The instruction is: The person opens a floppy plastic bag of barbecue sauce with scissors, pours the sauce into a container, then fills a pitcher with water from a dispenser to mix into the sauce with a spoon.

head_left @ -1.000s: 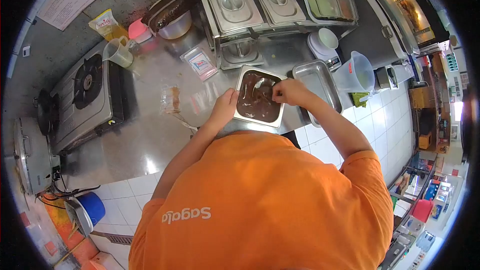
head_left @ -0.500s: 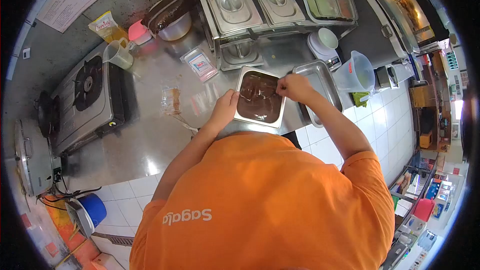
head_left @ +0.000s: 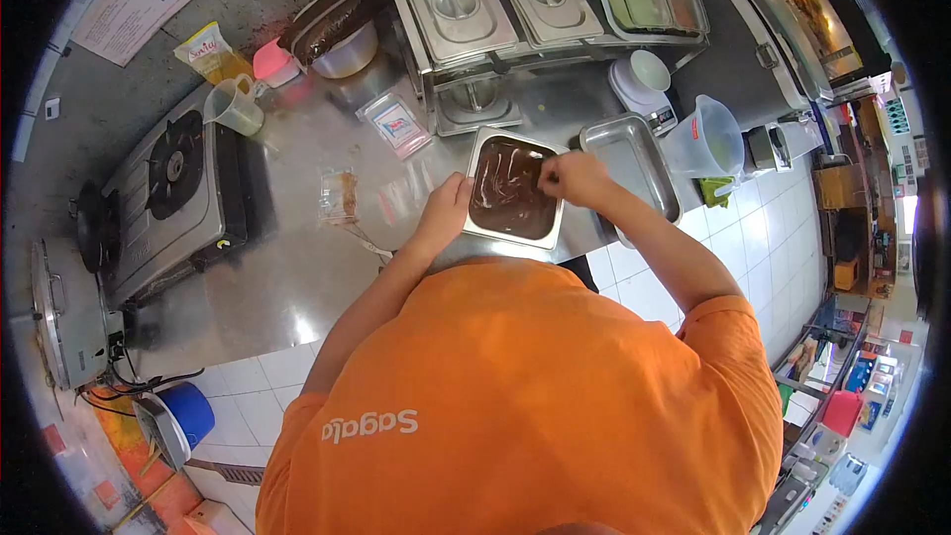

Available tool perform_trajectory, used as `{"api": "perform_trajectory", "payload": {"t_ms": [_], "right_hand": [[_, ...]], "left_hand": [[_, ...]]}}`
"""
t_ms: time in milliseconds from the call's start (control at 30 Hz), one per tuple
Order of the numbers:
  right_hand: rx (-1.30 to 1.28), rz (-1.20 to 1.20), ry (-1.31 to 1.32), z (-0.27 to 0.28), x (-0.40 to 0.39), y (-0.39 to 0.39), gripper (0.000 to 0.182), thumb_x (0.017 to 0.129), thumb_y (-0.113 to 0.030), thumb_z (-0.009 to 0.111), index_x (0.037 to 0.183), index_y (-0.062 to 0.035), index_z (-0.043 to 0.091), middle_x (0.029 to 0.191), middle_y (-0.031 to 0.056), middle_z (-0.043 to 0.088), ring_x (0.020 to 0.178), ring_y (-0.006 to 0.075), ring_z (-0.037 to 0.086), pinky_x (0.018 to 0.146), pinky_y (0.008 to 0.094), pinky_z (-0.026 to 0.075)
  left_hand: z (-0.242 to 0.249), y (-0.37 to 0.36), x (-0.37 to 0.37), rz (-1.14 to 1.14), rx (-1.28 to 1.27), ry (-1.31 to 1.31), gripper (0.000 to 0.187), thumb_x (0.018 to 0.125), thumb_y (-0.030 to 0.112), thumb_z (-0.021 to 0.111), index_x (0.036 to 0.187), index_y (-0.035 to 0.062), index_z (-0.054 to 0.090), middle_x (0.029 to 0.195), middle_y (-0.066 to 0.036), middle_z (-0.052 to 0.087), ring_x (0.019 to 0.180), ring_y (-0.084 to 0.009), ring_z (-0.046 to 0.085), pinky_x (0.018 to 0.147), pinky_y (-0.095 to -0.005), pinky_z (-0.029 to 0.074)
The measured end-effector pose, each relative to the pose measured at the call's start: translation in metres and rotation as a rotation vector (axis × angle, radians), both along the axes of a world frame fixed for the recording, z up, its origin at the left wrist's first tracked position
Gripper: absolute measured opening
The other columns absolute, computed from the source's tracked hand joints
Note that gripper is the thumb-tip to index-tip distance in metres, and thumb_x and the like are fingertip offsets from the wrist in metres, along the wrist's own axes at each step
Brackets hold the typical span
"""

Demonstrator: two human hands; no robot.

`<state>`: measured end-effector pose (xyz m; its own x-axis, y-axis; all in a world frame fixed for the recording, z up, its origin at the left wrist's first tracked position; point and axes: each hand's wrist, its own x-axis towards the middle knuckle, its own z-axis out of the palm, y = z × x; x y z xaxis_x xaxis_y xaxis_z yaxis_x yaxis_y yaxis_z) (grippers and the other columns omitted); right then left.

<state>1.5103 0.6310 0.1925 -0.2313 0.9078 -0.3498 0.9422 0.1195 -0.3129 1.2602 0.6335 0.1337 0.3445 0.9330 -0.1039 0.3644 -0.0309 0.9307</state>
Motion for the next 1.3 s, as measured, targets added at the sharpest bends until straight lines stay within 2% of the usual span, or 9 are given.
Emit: {"api": "perform_trajectory", "payload": {"t_ms": [333, 433, 533, 567, 733, 800, 867, 1000, 1300], "right_hand": [[0.038, 0.038, -0.110, 0.013, 0.001, 0.010, 0.012, 0.069, -0.025, 0.062, 0.077, -0.0179, 0.067, 0.075, 0.0072, 0.065, 0.074, 0.0275, 0.063, 0.066, 0.0391, 0.049], [0.025, 0.074, 0.125, -0.014, 0.004, 0.006, 0.012, 0.069, -0.026, 0.062, 0.077, -0.0182, 0.067, 0.075, 0.0069, 0.065, 0.074, 0.0266, 0.063, 0.065, 0.0386, 0.049], [0.019, 0.087, -0.060, -0.003, 0.006, 0.011, 0.012, 0.070, -0.025, 0.062, 0.077, -0.0171, 0.067, 0.075, 0.0070, 0.065, 0.075, 0.0264, 0.063, 0.065, 0.0387, 0.049], [0.033, -0.063, -0.039, 0.013, -0.002, 0.010, 0.011, 0.070, -0.023, 0.061, 0.077, -0.0167, 0.067, 0.076, 0.0072, 0.065, 0.075, 0.0267, 0.063, 0.066, 0.0397, 0.049], [0.023, 0.026, 0.027, 0.002, 0.004, 0.012, 0.011, 0.070, -0.024, 0.062, 0.077, -0.0173, 0.067, 0.076, 0.0071, 0.065, 0.075, 0.0267, 0.063, 0.066, 0.0404, 0.049], [0.037, -0.037, -0.088, 0.003, 0.006, 0.012, 0.012, 0.069, -0.024, 0.063, 0.077, -0.0174, 0.068, 0.076, 0.0072, 0.066, 0.075, 0.0269, 0.063, 0.067, 0.0403, 0.049], [-0.036, 0.047, 0.109, -0.004, 0.002, 0.007, 0.012, 0.069, -0.025, 0.064, 0.078, -0.0165, 0.068, 0.078, 0.0071, 0.066, 0.077, 0.0274, 0.063, 0.068, 0.0395, 0.049], [-0.003, 0.003, -0.044, 0.004, 0.004, 0.011, 0.012, 0.069, -0.025, 0.064, 0.077, -0.0160, 0.067, 0.079, 0.0071, 0.066, 0.078, 0.0275, 0.063, 0.068, 0.0389, 0.049], [-0.050, 0.090, 0.090, -0.003, 0.003, 0.006, 0.012, 0.071, -0.025, 0.064, 0.078, -0.0168, 0.068, 0.078, 0.0051, 0.066, 0.075, 0.0265, 0.063, 0.066, 0.0386, 0.050]], "left_hand": [[0.003, 0.002, 0.000, 0.010, -0.039, 0.016, 0.031, 0.095, 0.027, 0.040, 0.087, -0.0010, 0.049, 0.073, -0.020, 0.053, 0.068, -0.0316, 0.051, 0.066, -0.0378, 0.041], [0.000, -0.001, 0.001, 0.017, -0.001, 0.009, 0.029, 0.094, 0.024, 0.042, 0.085, -0.0023, 0.049, 0.073, -0.023, 0.054, 0.069, -0.0396, 0.052, 0.065, -0.0408, 0.041], [0.001, 0.002, 0.000, 0.016, -0.015, 0.002, 0.028, 0.094, 0.024, 0.041, 0.086, -0.0021, 0.049, 0.073, -0.023, 0.054, 0.070, -0.0403, 0.052, 0.066, -0.0409, 0.041], [0.000, 0.002, 0.000, 0.018, -0.013, -0.009, 0.028, 0.094, 0.024, 0.041, 0.086, -0.0017, 0.049, 0.073, -0.023, 0.054, 0.069, -0.0400, 0.052, 0.065, -0.0408, 0.041], [-0.002, 0.000, 0.000, 0.020, -0.011, -0.011, 0.028, 0.094, 0.025, 0.041, 0.087, -0.0012, 0.049, 0.073, -0.024, 0.053, 0.069, -0.0398, 0.051, 0.065, -0.0405, 0.041], [-0.002, 0.000, 0.000, 0.019, -0.028, 0.032, 0.029, 0.094, 0.025, 0.041, 0.086, -0.0009, 0.050, 0.072, -0.019, 0.053, 0.067, -0.0298, 0.051, 0.065, -0.0368, 0.041], [0.000, -0.001, 0.002, 0.013, -0.042, 0.033, 0.029, 0.095, 0.025, 0.041, 0.086, -0.0009, 0.050, 0.072, -0.019, 0.053, 0.067, -0.0304, 0.052, 0.065, -0.0369, 0.041], [-0.005, 0.000, 0.001, 0.025, 0.045, 0.010, 0.029, 0.094, 0.025, 0.041, 0.085, -0.0013, 0.048, 0.072, -0.023, 0.053, 0.067, -0.0398, 0.051, 0.063, -0.0408, 0.041], [-0.002, -0.001, 0.001, 0.031, -0.016, 0.006, 0.029, 0.094, 0.025, 0.042, 0.085, -0.0017, 0.048, 0.071, -0.023, 0.053, 0.066, -0.0380, 0.052, 0.063, -0.0396, 0.041]]}}
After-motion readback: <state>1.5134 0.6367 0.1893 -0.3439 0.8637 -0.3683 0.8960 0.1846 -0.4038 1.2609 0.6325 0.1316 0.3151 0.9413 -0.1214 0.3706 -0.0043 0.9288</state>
